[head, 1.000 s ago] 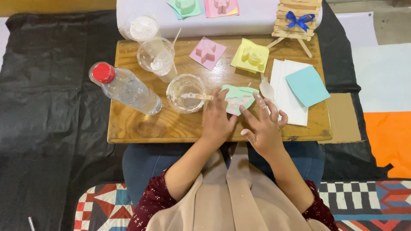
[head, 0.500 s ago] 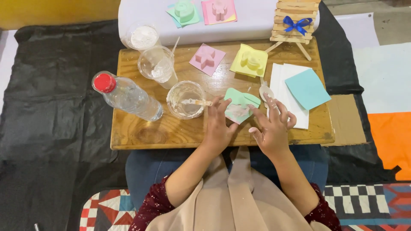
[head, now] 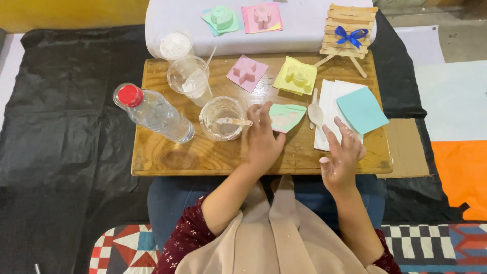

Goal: Stirring a mixture and shaping white clay into a spiral snail shell on a paper base

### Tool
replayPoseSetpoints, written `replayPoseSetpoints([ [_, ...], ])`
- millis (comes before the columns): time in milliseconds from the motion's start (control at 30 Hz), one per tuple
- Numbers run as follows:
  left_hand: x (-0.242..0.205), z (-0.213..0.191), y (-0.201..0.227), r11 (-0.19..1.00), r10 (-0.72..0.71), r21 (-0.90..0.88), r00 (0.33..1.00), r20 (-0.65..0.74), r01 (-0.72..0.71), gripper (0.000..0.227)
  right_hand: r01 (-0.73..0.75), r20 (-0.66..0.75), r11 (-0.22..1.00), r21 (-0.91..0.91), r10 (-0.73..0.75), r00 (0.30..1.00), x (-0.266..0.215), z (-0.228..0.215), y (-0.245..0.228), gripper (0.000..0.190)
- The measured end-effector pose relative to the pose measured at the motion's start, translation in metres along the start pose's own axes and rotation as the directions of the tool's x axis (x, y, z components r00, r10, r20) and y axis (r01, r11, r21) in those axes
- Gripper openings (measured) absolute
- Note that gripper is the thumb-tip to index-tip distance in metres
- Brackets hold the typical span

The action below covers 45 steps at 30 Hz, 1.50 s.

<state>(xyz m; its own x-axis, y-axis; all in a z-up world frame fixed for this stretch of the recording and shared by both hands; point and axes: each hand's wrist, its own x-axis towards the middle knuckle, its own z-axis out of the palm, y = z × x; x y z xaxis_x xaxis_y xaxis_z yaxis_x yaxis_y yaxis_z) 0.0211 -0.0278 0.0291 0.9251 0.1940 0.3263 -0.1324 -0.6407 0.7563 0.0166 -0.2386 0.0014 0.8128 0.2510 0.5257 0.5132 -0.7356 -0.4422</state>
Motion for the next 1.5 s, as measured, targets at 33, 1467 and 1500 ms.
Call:
replayPoseSetpoints([
  [33,0.000,0.003,-0.005,1.000,0.001,-0.002,1.000,-0.003,-0.001,0.081,0.004,-0.001,1.000,-0.002,-0.004,1.000,-0.003,-0.001,-0.001,0.095],
  [1467,-0.012,-0.045,-0.105,0.927,-0.075,-0.350,0.846,-0.528,-0.136,0.127,-0.031,0.286,0.999,0.014,0.026,0.958,0.072,0.049,-0.057,0.058],
  [1500,-0.015,-0.041,-0.114,0.934,-0.010,-0.294,0.807,-0.590,-0.204,0.136,-0.151,0.255,0.982,0.118,0.117,0.960,0.075,0.037,-0.065,0.074],
])
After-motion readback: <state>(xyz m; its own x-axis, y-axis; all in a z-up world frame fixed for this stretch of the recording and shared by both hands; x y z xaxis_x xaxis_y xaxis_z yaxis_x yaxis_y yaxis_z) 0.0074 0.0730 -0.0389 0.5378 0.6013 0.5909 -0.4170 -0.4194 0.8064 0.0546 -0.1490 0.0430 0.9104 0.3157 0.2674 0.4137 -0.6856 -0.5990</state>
